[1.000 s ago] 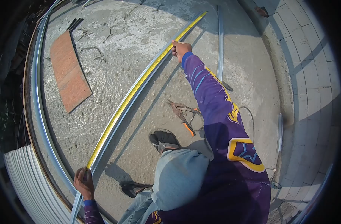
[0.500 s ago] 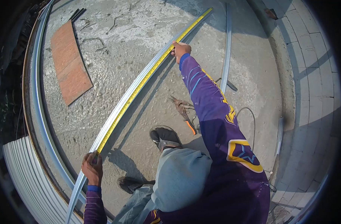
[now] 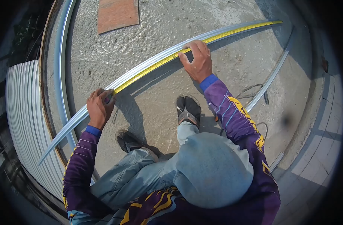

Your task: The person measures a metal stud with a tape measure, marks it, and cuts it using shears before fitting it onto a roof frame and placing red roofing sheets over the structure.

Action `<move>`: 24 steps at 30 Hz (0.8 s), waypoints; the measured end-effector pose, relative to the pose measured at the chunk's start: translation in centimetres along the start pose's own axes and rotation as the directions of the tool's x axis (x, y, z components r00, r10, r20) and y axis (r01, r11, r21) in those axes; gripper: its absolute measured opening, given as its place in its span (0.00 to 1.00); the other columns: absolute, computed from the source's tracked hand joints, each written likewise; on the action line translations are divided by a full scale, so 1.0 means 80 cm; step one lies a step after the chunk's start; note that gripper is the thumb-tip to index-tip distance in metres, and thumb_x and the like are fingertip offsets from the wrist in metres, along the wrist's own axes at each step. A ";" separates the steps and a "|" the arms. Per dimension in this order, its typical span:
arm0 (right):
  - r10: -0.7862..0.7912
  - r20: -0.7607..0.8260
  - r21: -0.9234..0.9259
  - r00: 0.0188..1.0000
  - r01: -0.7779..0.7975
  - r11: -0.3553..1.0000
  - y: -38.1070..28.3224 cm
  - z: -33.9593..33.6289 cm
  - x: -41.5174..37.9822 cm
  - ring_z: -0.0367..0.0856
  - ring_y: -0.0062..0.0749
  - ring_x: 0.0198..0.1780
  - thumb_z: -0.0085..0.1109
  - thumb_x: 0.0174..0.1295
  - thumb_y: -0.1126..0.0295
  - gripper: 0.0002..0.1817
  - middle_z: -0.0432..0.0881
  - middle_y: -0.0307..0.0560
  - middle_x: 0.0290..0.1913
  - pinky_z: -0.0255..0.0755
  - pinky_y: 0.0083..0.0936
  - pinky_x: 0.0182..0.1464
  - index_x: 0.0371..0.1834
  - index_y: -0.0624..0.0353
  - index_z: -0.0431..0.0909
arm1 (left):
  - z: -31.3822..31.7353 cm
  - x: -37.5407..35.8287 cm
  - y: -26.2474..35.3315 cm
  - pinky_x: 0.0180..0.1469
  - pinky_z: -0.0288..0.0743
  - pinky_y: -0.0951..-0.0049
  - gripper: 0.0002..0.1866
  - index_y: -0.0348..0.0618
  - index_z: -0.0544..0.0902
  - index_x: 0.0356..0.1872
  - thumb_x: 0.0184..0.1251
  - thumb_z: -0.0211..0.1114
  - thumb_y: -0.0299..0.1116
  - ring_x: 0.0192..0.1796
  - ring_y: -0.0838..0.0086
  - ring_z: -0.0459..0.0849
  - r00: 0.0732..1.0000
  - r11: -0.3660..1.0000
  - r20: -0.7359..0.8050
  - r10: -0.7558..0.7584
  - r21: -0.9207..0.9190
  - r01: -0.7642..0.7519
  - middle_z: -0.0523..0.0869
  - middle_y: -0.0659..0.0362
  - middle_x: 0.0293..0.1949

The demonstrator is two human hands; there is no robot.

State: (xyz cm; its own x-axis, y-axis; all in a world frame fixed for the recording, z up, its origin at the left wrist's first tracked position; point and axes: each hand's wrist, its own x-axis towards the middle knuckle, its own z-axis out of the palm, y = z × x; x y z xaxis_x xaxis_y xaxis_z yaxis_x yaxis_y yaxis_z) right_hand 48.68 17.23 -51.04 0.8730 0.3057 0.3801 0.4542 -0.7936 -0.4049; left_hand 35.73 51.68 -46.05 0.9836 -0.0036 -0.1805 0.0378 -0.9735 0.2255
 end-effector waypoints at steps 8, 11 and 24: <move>0.424 0.831 0.375 0.361 -0.926 0.052 -0.088 0.053 -0.037 0.77 0.21 0.29 0.71 0.59 0.51 0.23 0.77 0.39 0.29 0.72 0.20 0.25 0.38 0.61 0.76 | 0.008 -0.002 -0.009 0.48 0.72 0.59 0.15 0.47 0.89 0.43 0.53 0.72 0.36 0.45 0.60 0.81 0.999 1.000 -0.027 0.026 -0.004 -0.026 0.84 0.56 0.37; 0.364 0.901 0.280 0.236 -0.958 -0.070 -0.109 0.067 -0.031 0.77 0.22 0.29 0.69 0.59 0.48 0.26 0.76 0.39 0.31 0.74 0.20 0.28 0.41 0.63 0.76 | 0.011 -0.004 -0.011 0.48 0.71 0.58 0.14 0.48 0.88 0.42 0.55 0.71 0.38 0.46 0.60 0.81 0.999 0.999 -0.009 0.031 -0.026 -0.031 0.83 0.56 0.39; 0.248 0.952 0.225 0.181 -0.960 -0.165 -0.185 0.099 -0.024 0.76 0.19 0.29 0.65 0.64 0.58 0.16 0.79 0.38 0.30 0.73 0.18 0.32 0.40 0.62 0.78 | -0.003 -0.010 -0.030 0.46 0.76 0.58 0.12 0.44 0.89 0.40 0.59 0.66 0.38 0.41 0.56 0.83 0.998 0.995 0.043 -0.035 -0.095 0.039 0.84 0.50 0.36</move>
State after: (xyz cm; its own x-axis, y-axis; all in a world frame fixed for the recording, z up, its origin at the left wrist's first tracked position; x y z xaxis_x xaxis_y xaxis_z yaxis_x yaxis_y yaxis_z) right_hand 41.70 32.59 -52.37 0.4397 0.3588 -0.8233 -0.8731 -0.0441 -0.4855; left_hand 34.93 54.05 -46.20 0.9732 0.0204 -0.2292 0.0925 -0.9467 0.3085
